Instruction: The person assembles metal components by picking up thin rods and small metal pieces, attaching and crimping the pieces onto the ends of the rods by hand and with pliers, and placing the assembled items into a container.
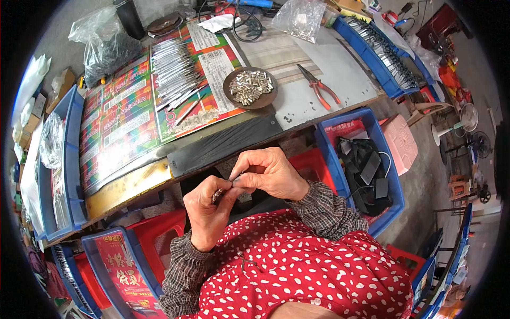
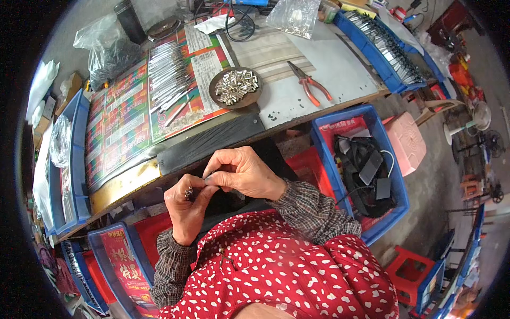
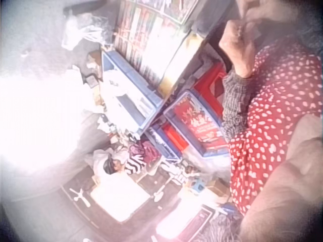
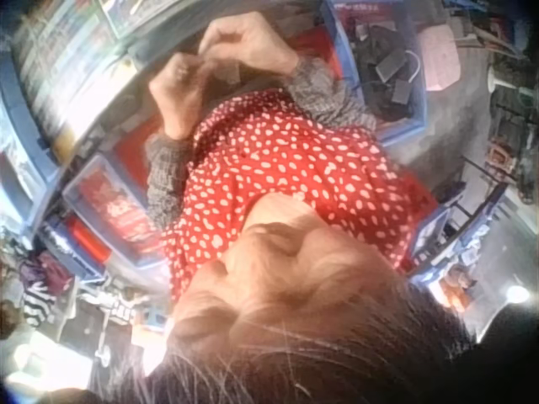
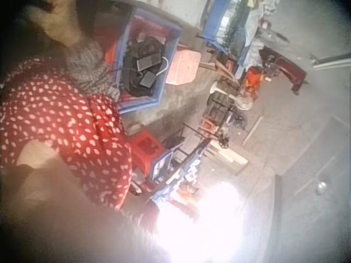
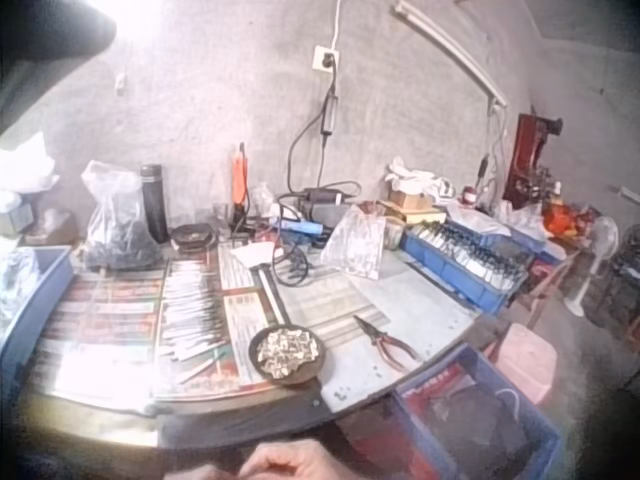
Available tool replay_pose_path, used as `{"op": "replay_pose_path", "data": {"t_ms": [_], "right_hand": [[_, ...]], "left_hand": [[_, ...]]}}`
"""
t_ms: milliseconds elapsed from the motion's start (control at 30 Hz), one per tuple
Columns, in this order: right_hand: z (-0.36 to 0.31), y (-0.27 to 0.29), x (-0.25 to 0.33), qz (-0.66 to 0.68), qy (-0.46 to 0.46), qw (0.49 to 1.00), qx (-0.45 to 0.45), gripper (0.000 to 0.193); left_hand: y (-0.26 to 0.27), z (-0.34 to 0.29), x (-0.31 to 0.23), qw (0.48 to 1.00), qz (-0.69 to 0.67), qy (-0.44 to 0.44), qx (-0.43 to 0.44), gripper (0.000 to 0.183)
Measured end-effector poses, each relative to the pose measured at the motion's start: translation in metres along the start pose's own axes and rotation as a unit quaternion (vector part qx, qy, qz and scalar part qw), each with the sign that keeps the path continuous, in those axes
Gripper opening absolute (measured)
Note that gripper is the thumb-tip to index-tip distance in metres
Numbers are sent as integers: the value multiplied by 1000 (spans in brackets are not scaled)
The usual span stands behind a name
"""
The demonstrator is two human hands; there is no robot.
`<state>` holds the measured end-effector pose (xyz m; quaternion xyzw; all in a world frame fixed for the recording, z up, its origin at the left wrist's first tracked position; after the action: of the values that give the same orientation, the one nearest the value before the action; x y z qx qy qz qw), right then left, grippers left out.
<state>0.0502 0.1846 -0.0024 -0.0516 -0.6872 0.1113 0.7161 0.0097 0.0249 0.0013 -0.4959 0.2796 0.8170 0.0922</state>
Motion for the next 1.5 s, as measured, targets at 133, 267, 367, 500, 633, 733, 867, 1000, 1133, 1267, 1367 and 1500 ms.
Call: {"op": "replay_pose_path", "data": {"t_ms": [133,267,367,500,633,733,867,1000,1133,1267,1367,1500], "right_hand": [[-1,0,0,9,-9,1000,-8,7],[-2,2,-2,13,-9,1000,7,8],[-3,1,1,-2,-7,1000,8,9],[-2,2,-2,-3,4,1000,16,11],[-2,-1,-6,23,3,1000,-2,11],[1,-4,-11,36,23,999,-31,12],[3,-5,-12,15,26,998,-47,11],[5,-6,-21,-29,35,995,-87,11],[5,-9,-12,-32,54,996,-67,10],[4,-2,-10,41,-6,999,-30,12],[4,0,-12,20,17,999,-25,11],[4,-6,-19,22,1,999,-32,15]], "left_hand": [[1,0,1,999,37,-16,6,14],[3,0,3,999,-6,19,32,12],[3,-1,6,991,-53,86,83,12],[4,-4,5,983,-123,110,85,10],[0,-5,-3,997,69,-28,8,13],[-6,-6,-4,985,132,-96,-45,16],[-9,-8,-3,979,173,-96,-57,18],[-11,-5,-2,974,185,-109,-72,19],[-6,-5,-2,986,139,-73,-61,15],[-3,-6,4,999,32,12,-27,14],[-2,-7,4,999,5,50,14,15],[-7,-9,4,997,64,-21,-33,14]]}}
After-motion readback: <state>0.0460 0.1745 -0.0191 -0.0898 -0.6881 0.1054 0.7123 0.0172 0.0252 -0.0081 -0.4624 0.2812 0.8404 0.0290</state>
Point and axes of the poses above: each hand's wrist, its own z-axis towards the middle knuckle, its own y-axis out of the back of the hand, x = y × z, the point moved 2 cm from there along z, towards the middle knuckle, and after that the axes turned 2 degrees about -y, right-handed, at the moved point
